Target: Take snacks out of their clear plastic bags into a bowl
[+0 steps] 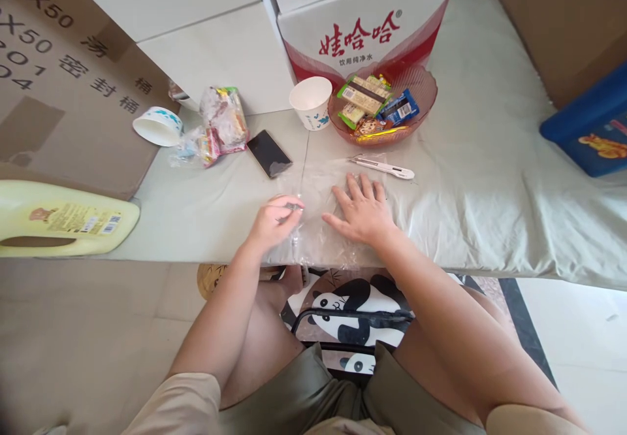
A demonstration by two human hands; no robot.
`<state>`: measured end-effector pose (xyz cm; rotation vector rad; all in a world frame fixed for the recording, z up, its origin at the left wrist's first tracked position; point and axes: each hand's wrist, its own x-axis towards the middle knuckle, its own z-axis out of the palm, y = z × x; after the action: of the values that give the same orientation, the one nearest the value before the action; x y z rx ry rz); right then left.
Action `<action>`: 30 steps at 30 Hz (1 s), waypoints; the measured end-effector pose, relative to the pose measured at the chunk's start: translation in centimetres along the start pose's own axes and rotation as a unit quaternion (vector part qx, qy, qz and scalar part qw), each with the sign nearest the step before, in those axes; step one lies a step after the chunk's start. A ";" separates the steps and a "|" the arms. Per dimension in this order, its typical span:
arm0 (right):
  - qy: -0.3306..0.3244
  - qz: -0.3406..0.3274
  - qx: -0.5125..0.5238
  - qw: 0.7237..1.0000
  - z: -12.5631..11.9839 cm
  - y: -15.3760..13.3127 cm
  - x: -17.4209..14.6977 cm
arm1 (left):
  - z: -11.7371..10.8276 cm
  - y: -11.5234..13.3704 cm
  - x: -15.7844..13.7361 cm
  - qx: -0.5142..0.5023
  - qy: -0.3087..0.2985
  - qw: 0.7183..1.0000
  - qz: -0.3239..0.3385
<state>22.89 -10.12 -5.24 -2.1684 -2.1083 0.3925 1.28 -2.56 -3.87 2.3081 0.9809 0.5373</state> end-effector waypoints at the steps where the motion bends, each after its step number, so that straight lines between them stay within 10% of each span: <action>1: 0.002 0.004 0.002 1.000 0.0 0.2 0.0 | -0.5 -0.4 0.0 -0.002 0.015 0.998 -0.056; 5: 0.014 -0.011 0.025 1.000 0.3 1.3 0.1 | -2.6 -2.4 -0.1 0.066 0.110 0.961 -0.244; 10: 0.041 -0.048 0.085 0.994 0.5 2.3 0.3 | -3.2 -2.7 0.1 -0.054 0.232 0.950 -0.202; 17: 0.109 -0.072 0.196 0.972 -0.6 2.5 0.6 | -1.4 -1.2 1.1 -0.018 -0.056 0.997 -0.044; 30: 0.090 -0.054 0.141 0.984 -0.5 3.4 0.9 | -1.7 -2.7 0.1 0.053 -0.089 0.992 -0.077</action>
<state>26.29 -9.35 -5.69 -1.8500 -1.9316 0.4360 -0.97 -0.33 -4.27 2.3008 1.1116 0.2171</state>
